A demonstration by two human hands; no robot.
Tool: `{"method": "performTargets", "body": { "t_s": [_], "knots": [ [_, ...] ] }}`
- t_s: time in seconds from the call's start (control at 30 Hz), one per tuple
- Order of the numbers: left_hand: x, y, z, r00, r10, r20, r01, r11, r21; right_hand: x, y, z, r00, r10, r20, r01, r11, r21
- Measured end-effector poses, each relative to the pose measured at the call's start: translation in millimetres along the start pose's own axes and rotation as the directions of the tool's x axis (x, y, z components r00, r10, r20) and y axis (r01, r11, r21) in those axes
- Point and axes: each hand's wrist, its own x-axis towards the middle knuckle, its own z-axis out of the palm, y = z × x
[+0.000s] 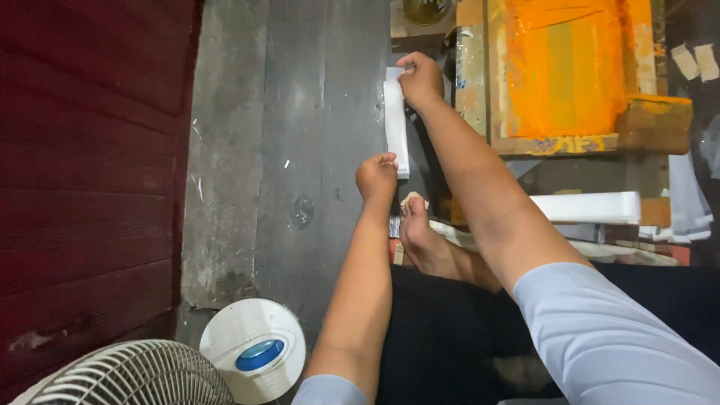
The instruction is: The person sits on the floor and repeatedly places a white strip under a screen printing frame, then uses a squeegee to pull orange ink across the screen. The person removes the strip, places it aside, and repeats the process with new strips.
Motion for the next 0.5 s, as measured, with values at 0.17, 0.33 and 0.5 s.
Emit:
{"method": "performTargets", "body": {
  "t_s": [0.17,0.33,0.5],
  "knots": [
    [22.7,-23.0,18.7,0.990,0.142,-0.022,-0.139,0.984,0.114,10.4,17.0,13.8,1.000,-0.005,0.020,0.006,1.000,-0.013],
    [23.7,-27.8,23.1,0.982,0.190,-0.011,-0.186,0.971,0.149,17.7,30.9,21.7,1.000,0.005,-0.007,-0.006,0.999,-0.046],
    [18.9,-19.3,15.2,0.993,0.121,0.014,-0.122,0.982,0.145,15.2,27.7,22.9,1.000,0.002,0.020,-0.002,1.000,-0.007]
  ]
}}
